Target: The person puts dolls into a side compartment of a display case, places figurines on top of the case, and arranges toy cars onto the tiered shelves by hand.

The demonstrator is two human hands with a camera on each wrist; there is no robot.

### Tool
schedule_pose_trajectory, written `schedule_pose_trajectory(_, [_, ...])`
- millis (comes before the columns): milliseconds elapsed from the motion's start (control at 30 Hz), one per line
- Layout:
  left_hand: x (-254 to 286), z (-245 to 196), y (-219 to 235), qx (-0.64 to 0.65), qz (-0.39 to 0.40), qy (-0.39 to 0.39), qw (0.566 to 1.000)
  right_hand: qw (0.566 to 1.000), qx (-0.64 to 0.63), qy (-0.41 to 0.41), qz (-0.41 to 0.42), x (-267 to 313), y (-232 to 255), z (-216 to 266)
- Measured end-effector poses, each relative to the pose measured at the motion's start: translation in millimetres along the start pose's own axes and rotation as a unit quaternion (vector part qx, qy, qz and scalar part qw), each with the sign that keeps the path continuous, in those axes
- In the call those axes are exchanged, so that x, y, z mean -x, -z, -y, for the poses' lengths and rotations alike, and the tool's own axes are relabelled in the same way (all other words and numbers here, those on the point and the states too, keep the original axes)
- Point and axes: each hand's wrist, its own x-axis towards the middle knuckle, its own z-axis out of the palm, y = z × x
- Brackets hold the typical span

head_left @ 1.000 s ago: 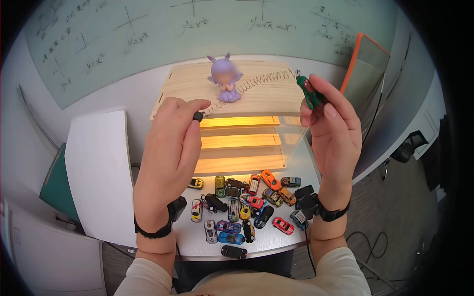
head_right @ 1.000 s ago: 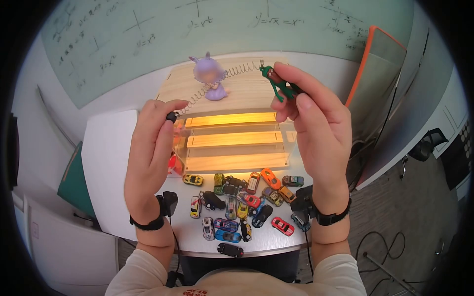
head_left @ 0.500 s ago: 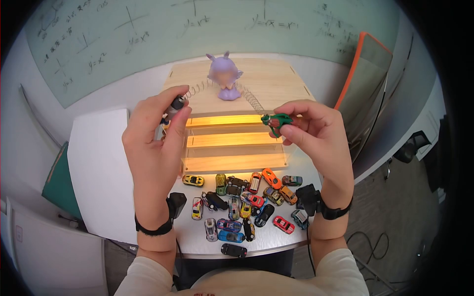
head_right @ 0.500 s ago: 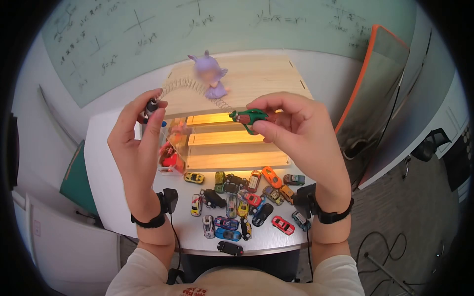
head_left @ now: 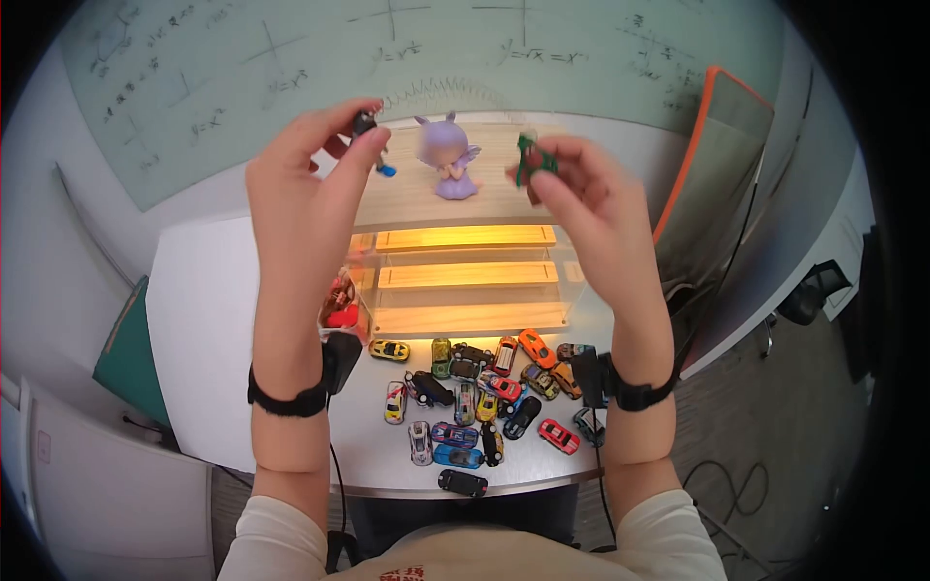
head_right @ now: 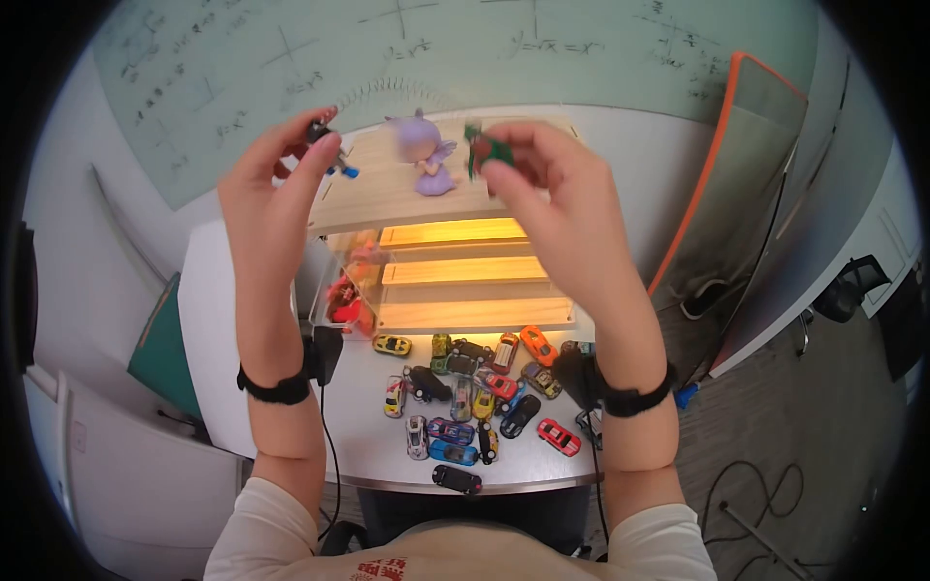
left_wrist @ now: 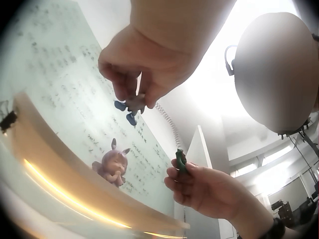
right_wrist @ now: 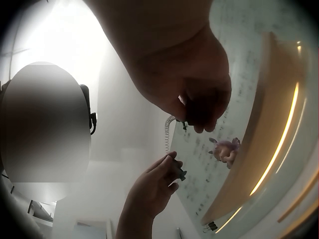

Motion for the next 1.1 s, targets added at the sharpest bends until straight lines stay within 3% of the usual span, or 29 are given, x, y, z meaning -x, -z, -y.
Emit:
schedule_pose_trajectory(67, [-8.0,13.6,-10.9,0.058,-0.021,0.055,0.997,0.999,-0.002,0.016,-0.028,-18.6,-2.9,-7.4])
schedule_pose_trajectory(133, [-16.3,36.8,-21.3,0.055,-0.012,0.061,0.997,0.988,0.148,0.022,-0.042,-34.2,-1.6,-12.2])
schedule_pose_trajectory(367, [-10.0,68.5,-44.0,0.007,0.021,0.111,0.994,0.996,0.081,0.000,-0.048,-56.2,0.2,-43.1])
schedule_pose_trajectory(433, [-7.2,72.2,-47.8,0.004,0.029,0.119,0.993,0.987,0.147,-0.042,-0.046,-57.0,-1.9,-40.6])
schedule_pose_trajectory(633, [2.6,82.6,-51.2,0.001,0.077,0.145,0.986,0.960,0.266,-0.051,-0.064,-48.4,-10.0,-36.4])
schedule_pose_trajectory(867, [-0.1,82.0,-43.5,0.039,0.162,0.191,0.967,0.942,0.321,-0.088,-0.046,-41.9,-11.0,-44.5])
schedule_pose_trajectory(1100, [1.0,84.6,-45.6,0.128,0.181,0.179,0.959,0.944,0.317,-0.084,-0.044,-41.8,-12.9,-43.1])
